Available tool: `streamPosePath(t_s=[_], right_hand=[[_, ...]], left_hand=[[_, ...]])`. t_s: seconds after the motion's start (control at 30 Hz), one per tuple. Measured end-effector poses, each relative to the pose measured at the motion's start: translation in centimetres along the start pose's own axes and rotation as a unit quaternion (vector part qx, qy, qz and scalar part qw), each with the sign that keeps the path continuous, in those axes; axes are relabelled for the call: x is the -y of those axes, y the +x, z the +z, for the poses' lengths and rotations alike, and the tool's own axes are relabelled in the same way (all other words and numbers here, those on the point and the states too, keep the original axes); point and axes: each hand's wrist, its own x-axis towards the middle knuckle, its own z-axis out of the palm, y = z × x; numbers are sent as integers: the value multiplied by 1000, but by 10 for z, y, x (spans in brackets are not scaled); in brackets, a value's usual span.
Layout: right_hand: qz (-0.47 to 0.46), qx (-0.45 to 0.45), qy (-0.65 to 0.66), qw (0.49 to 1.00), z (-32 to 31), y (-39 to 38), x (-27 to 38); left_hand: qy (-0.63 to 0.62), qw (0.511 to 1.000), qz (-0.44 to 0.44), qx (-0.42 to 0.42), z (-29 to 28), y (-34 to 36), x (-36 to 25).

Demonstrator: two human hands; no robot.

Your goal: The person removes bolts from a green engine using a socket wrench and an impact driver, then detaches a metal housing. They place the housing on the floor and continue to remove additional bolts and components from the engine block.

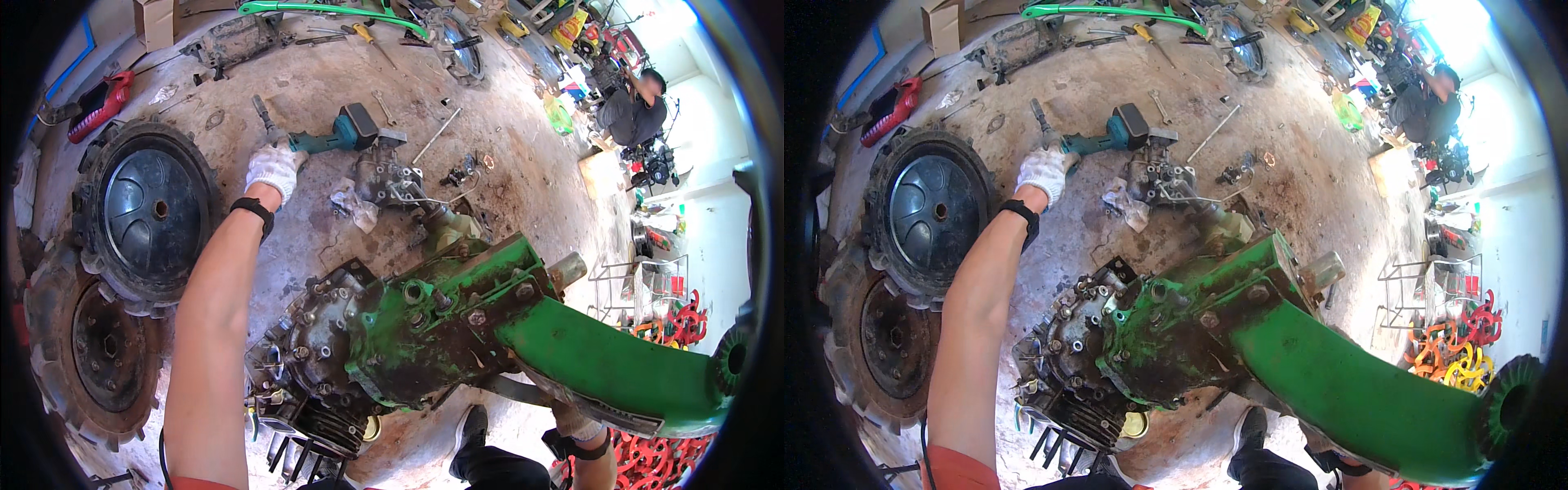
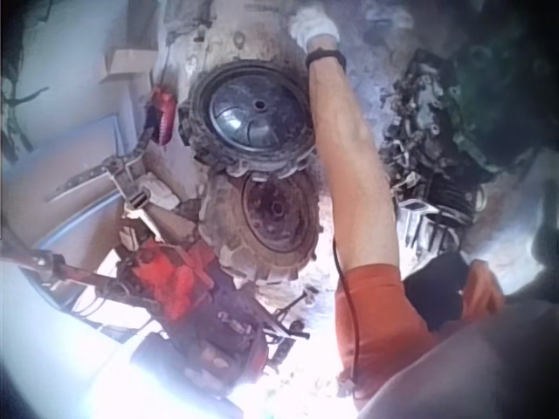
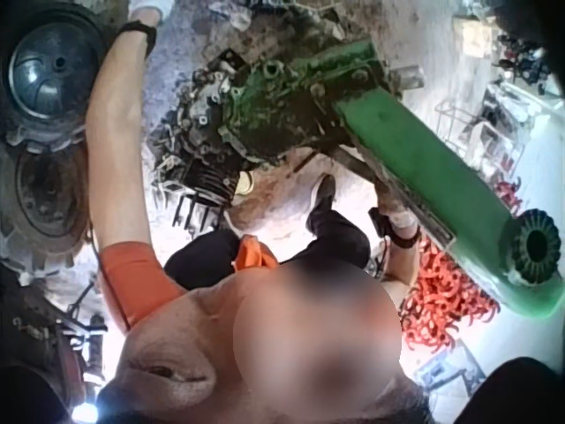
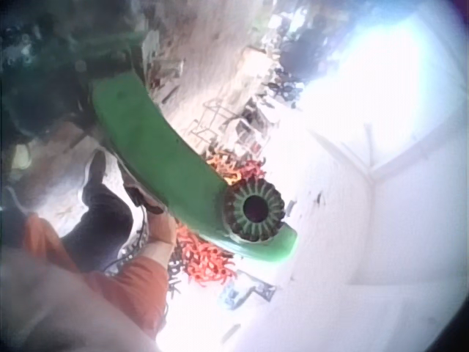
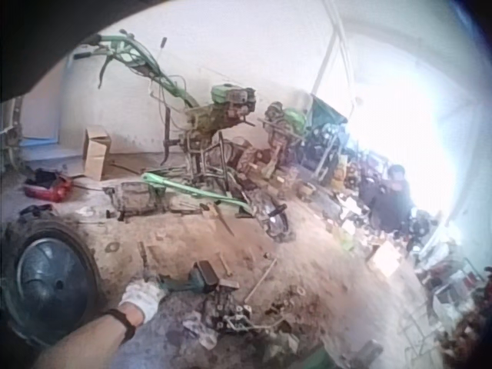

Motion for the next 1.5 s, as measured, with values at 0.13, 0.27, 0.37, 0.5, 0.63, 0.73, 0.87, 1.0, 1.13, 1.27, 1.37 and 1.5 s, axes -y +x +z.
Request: streamPosePath(t_s=[0.13, 0.27, 0.37, 0.5, 0.63, 0.73, 0.87, 1.0, 1.13, 1.27, 1.37, 1.5], right_hand=[[8, 3, 0, 1000, -5, -4, 2], [11, 9, 3, 1000, -6, -6, 3], [19, 18, 2, 1000, -6, -6, 4], [20, 21, 2, 1000, -8, -6, 4], [19, 26, 4, 999, -8, -3, 5], [18, 30, 5, 999, -5, 0, 6], [7, 37, 3, 999, -2, 5, 8], [-30, 54, 11, 998, -2, 14, 12], [-87, 81, 33, 992, 0, 31, 13], [-140, 103, 58, 983, 7, 49, 16], [-200, 89, 67, 973, 14, 62, 23], [-285, -87, -15, 954, 21, 79, 40]], left_hand=[[58, 997, 22, -39, -2, 7, -3], [8, 999, -33, -24, 17, 8, 10], [40, 998, 25, 36, 34, 18, 33], [64, 997, 47, -7, 31, 28, 59], [151, 988, 9, -31, 11, 23, 53], [130, 976, 170, 21, 7, 14, 35], [31, 993, 72, 91, 19, 0, 24], [53, 992, 112, 11, 32, -13, 35], [121, 975, 188, -20, 28, -32, 43], [60, 981, 186, -8, 1, -64, 28], [-168, 977, 120, -47, -35, -93, 11], [-497, 863, 82, -23, -104, -139, -3]])
